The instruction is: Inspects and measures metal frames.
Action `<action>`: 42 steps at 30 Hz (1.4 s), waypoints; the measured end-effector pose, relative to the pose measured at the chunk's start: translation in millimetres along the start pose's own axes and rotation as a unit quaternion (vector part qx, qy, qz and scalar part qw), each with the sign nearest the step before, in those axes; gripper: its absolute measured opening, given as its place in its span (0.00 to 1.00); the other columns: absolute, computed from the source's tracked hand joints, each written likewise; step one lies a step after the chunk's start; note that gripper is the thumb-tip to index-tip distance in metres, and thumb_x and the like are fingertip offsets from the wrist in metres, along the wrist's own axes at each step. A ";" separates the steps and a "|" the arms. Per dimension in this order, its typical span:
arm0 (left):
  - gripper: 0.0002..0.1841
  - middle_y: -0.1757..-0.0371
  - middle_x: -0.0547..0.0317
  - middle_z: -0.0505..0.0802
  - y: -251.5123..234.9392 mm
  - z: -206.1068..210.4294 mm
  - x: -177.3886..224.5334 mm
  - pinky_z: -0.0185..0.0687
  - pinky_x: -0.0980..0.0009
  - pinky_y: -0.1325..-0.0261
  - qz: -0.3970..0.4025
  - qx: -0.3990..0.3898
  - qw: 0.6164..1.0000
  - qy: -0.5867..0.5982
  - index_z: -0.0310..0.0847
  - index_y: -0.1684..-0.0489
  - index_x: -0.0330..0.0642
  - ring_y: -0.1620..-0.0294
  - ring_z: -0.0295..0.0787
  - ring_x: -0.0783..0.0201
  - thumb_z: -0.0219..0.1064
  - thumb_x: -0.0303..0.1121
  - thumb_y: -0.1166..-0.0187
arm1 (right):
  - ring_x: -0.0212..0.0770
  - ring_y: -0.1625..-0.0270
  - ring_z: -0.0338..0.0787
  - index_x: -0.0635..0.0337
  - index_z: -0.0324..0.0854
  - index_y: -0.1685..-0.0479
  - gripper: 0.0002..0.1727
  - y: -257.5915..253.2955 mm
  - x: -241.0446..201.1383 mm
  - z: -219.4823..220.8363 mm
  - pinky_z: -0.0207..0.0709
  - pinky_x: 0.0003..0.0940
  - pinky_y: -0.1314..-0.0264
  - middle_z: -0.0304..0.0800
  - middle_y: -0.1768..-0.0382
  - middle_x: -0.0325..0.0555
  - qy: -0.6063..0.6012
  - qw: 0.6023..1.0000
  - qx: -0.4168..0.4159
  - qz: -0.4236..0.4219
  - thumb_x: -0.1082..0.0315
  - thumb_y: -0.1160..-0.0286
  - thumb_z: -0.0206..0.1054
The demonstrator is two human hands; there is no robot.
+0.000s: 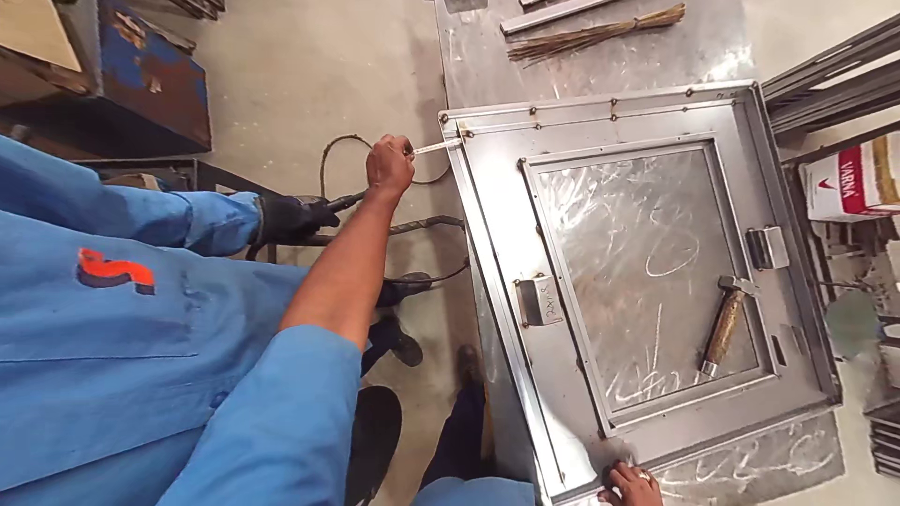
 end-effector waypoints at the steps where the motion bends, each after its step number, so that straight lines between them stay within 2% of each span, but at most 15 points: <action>1: 0.14 0.37 0.36 0.88 2.2 -1.7 -0.1 0.78 0.33 0.33 -0.007 0.001 1.000 0.009 0.86 0.39 0.41 0.33 0.85 0.35 0.63 0.34 0.17 | 0.59 0.41 0.91 0.50 0.96 0.62 0.18 -0.3 -0.5 0.7 0.72 0.71 0.28 0.97 0.51 0.47 0.004 1.000 0.004 0.003 0.47 0.39 0.83; 5: 0.17 0.34 0.41 0.90 41.9 4.8 -3.5 0.76 0.40 0.25 -0.074 0.073 0.989 0.100 0.85 0.36 0.42 0.30 0.86 0.42 0.61 0.36 0.16 | 0.57 0.42 0.92 0.47 0.96 0.65 0.16 3.5 1.3 8.5 0.74 0.70 0.29 0.97 0.54 0.44 0.015 0.999 0.041 0.000 0.49 0.46 0.87; 9: 0.16 0.36 0.45 0.92 137.7 32.4 3.1 0.78 0.53 0.25 -0.090 0.125 0.972 0.178 0.87 0.38 0.40 0.33 0.88 0.52 0.62 0.38 0.15 | 0.59 0.43 0.92 0.50 0.95 0.64 0.14 3.5 -2.7 0.5 0.74 0.71 0.29 0.97 0.54 0.47 -0.013 0.998 0.056 -0.010 0.54 0.44 0.87; 12: 0.17 0.48 0.45 0.92 236.6 64.0 10.9 0.89 0.59 0.48 -0.116 0.167 0.928 0.311 0.83 0.37 0.32 0.57 0.92 0.58 0.66 0.35 0.16 | 0.60 0.42 0.91 0.51 0.95 0.63 0.14 5.6 -0.8 1.3 0.72 0.71 0.27 0.96 0.53 0.49 -0.029 0.998 0.059 -0.009 0.54 0.41 0.85; 13: 0.17 0.53 0.46 0.92 270.1 74.5 17.4 0.91 0.61 0.56 -0.123 0.161 0.912 0.355 0.82 0.38 0.31 0.64 0.90 0.61 0.67 0.33 0.16 | 0.60 0.43 0.92 0.51 0.95 0.64 0.14 6.1 0.6 3.8 0.72 0.71 0.27 0.96 0.54 0.49 -0.034 0.997 0.073 -0.011 0.53 0.40 0.85; 15: 0.15 0.58 0.46 0.92 339.3 94.0 34.5 0.91 0.63 0.61 -0.113 0.111 0.907 0.391 0.83 0.42 0.27 0.69 0.90 0.63 0.67 0.29 0.19 | 0.61 0.43 0.91 0.54 0.94 0.65 0.16 9.5 2.1 6.6 0.71 0.73 0.28 0.96 0.54 0.51 -0.053 0.994 0.091 -0.016 0.53 0.41 0.85; 18: 0.13 0.58 0.46 0.94 434.9 117.4 56.5 0.91 0.64 0.58 -0.029 -0.001 0.924 0.381 0.86 0.47 0.27 0.66 0.91 0.63 0.68 0.28 0.20 | 0.59 0.42 0.92 0.53 0.93 0.65 0.17 11.6 6.4 11.8 0.71 0.70 0.26 0.96 0.54 0.49 -0.059 0.992 0.111 -0.022 0.51 0.41 0.86; 21: 0.09 0.53 0.48 0.94 508.8 124.3 69.7 0.91 0.67 0.45 0.073 -0.083 0.912 0.394 0.90 0.52 0.31 0.53 0.93 0.65 0.71 0.25 0.24 | 0.57 0.44 0.92 0.53 0.93 0.64 0.18 10.9 9.7 17.9 0.73 0.69 0.27 0.96 0.55 0.49 -0.074 0.986 0.141 -0.041 0.50 0.42 0.85; 24: 0.08 0.54 0.52 0.94 559.3 131.4 82.1 0.90 0.70 0.42 0.133 -0.137 0.893 0.408 0.90 0.54 0.32 0.51 0.92 0.68 0.70 0.25 0.26 | 0.57 0.43 0.92 0.52 0.92 0.54 0.20 17.3 13.2 15.0 0.71 0.69 0.25 0.96 0.54 0.49 -0.104 0.984 0.144 -0.025 0.51 0.41 0.84; 31: 0.09 0.56 0.55 0.94 653.6 135.3 114.9 0.88 0.79 0.50 0.122 -0.104 0.901 0.402 0.89 0.54 0.31 0.57 0.90 0.75 0.71 0.25 0.26 | 0.57 0.37 0.88 0.48 0.89 0.41 0.24 19.8 20.1 17.8 0.62 0.69 0.19 0.94 0.46 0.49 -0.164 0.981 0.089 -0.045 0.50 0.36 0.81; 34: 0.09 0.57 0.56 0.94 703.9 125.9 135.5 0.88 0.80 0.55 0.120 -0.070 0.908 0.396 0.89 0.53 0.30 0.61 0.89 0.77 0.70 0.26 0.26 | 0.52 0.43 0.93 0.61 0.73 0.18 0.37 27.1 61.2 -7.5 0.80 0.57 0.28 0.93 0.43 0.56 -0.351 0.922 0.155 -0.043 0.55 0.27 0.77; 36: 0.09 0.59 0.58 0.93 741.2 120.2 143.7 0.87 0.81 0.61 0.104 -0.050 0.912 0.395 0.88 0.53 0.31 0.67 0.88 0.78 0.70 0.26 0.26 | 0.49 0.53 0.96 0.63 0.49 0.06 0.49 39.4 112.5 -36.8 0.89 0.50 0.42 0.92 0.40 0.56 -0.500 0.821 0.270 0.056 0.58 0.24 0.75; 38: 0.09 0.63 0.61 0.93 778.2 118.9 151.2 0.86 0.81 0.67 0.075 -0.029 0.913 0.400 0.88 0.53 0.31 0.73 0.86 0.78 0.70 0.25 0.27 | 0.52 0.56 0.96 0.58 0.41 0.04 0.52 49.9 176.6 -70.5 0.90 0.53 0.48 0.93 0.45 0.58 -0.574 0.696 0.393 0.177 0.57 0.22 0.73; 40: 0.09 0.68 0.62 0.93 812.7 120.6 157.4 0.85 0.78 0.74 0.034 -0.025 0.913 0.407 0.87 0.53 0.31 0.78 0.86 0.76 0.70 0.25 0.27 | 0.58 0.53 0.94 0.58 0.52 0.07 0.42 67.4 226.7 -94.2 0.87 0.60 0.46 0.92 0.47 0.61 -0.574 0.642 0.454 0.226 0.50 0.15 0.66; 42: 0.09 0.71 0.59 0.94 836.8 123.1 162.3 0.85 0.75 0.78 -0.012 -0.027 0.907 0.419 0.86 0.53 0.29 0.82 0.86 0.72 0.70 0.23 0.27 | 0.59 0.50 0.94 0.61 0.76 0.25 0.27 82.5 240.7 -113.4 0.85 0.62 0.43 0.93 0.48 0.60 -0.547 0.682 0.451 0.179 0.50 0.09 0.58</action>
Point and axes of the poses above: each hand's wrist, its own y-axis away from the middle knuckle, its own z-axis out of the palm, x = y × z, the point moved 2 cm from there along -y, towards the middle knuckle
